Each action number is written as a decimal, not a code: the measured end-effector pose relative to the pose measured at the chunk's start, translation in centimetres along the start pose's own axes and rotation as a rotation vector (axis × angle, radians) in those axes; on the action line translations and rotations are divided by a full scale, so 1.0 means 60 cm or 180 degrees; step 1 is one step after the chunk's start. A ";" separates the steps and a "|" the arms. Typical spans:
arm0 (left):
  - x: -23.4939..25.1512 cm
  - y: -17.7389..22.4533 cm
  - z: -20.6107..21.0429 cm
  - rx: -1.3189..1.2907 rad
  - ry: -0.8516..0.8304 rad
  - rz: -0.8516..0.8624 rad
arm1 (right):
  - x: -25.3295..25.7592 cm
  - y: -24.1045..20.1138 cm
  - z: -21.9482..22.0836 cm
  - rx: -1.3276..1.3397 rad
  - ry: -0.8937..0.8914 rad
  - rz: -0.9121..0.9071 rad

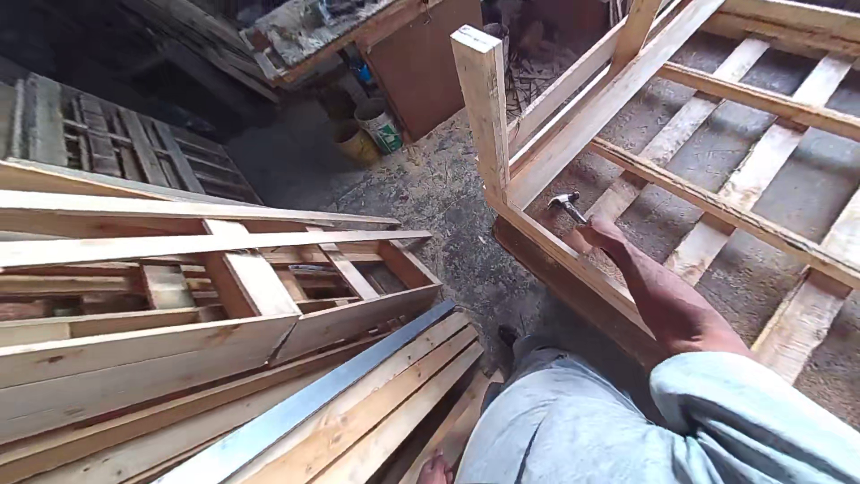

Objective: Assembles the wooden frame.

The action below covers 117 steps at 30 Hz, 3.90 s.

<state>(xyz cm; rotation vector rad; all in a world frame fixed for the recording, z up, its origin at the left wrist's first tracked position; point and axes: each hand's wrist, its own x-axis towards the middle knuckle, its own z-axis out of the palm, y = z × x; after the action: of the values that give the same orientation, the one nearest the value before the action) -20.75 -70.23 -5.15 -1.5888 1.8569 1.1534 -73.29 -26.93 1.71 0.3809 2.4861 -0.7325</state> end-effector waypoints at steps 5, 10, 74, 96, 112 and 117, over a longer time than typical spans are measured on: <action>0.021 0.071 0.049 0.0967 -0.0443 0.0978 | -0.178 0.132 -0.052 0.0872 0.0452 -0.0235; 0.009 0.132 0.125 0.1629 -0.0831 0.1760 | -0.478 0.313 0.005 0.1559 0.0968 -0.0710; -1.171 -0.399 1.254 0.3827 -0.1833 0.7334 | -1.867 1.663 -0.363 0.1244 0.4773 0.1571; -1.176 -0.404 1.252 0.3959 -0.1551 0.7400 | -1.835 1.696 -0.277 0.1451 0.5246 0.1122; -1.289 -0.433 1.292 0.3192 -0.2822 0.6709 | -1.771 1.714 -0.199 0.1579 0.3873 0.1920; -1.416 -0.529 1.373 0.2344 -0.3825 0.6931 | -1.740 1.698 -0.157 0.2057 0.5490 0.1089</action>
<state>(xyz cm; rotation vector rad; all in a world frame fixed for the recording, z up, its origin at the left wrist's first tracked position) 15.09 46.52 4.52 1.7879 1.8721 1.0221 49.79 49.08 22.69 2.4506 3.1941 -1.3632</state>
